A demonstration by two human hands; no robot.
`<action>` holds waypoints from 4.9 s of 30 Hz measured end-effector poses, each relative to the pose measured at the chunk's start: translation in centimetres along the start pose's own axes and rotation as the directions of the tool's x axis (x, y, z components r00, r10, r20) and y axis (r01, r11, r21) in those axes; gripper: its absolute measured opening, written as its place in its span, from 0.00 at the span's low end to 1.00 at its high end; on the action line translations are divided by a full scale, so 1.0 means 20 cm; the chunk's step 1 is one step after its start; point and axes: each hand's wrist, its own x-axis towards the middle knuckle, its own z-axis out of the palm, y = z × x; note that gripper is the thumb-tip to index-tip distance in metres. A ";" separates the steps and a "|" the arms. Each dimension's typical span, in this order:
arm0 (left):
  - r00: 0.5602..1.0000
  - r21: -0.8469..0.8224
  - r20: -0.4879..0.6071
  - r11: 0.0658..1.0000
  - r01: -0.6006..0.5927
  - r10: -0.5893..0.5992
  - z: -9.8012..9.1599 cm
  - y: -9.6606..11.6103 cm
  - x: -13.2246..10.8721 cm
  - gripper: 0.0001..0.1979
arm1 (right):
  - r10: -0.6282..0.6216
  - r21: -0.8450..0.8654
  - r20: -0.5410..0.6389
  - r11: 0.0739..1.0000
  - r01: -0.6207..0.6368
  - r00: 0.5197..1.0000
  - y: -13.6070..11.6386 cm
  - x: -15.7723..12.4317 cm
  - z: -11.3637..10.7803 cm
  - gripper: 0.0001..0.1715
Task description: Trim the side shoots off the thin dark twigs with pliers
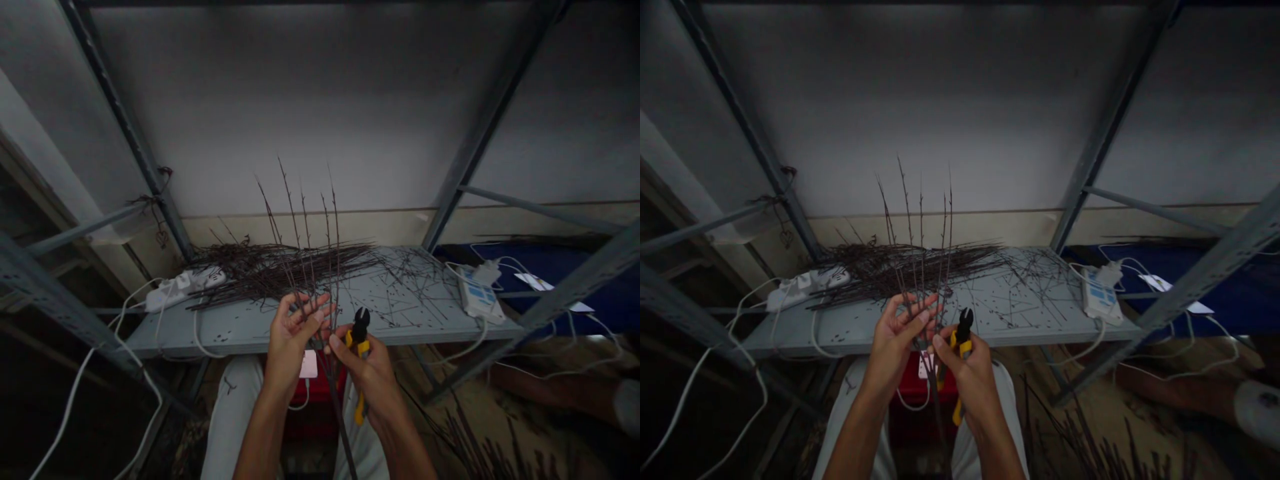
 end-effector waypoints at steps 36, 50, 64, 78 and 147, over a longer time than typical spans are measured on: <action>0.982 0.021 0.030 0.982 0.186 -0.187 -0.17 -0.07 0.00 0.14 | 0.248 0.320 0.028 0.916 -0.243 0.968 0.11 -0.01 0.05 0.23; 0.919 0.183 0.100 0.915 0.361 -0.382 -0.13 -0.19 -0.08 0.18 | 0.362 0.501 -0.149 0.830 -0.245 0.920 0.49 -0.25 -0.34 0.29; 0.874 0.180 0.238 0.903 0.390 -0.424 -0.01 -0.12 -0.18 0.17 | -0.379 -0.900 0.432 -0.134 0.414 0.818 -0.24 -0.02 -0.51 0.09; 0.895 0.141 0.251 0.928 0.344 -0.370 -0.01 -0.01 -0.22 0.16 | -0.277 -0.738 0.660 -0.414 0.533 0.699 -0.35 0.10 -0.40 0.14; 0.993 -0.085 -0.046 0.991 0.104 -0.109 -0.02 -0.16 -0.10 0.11 | -0.050 -0.691 0.209 0.699 0.184 0.977 -0.23 0.05 -0.09 0.13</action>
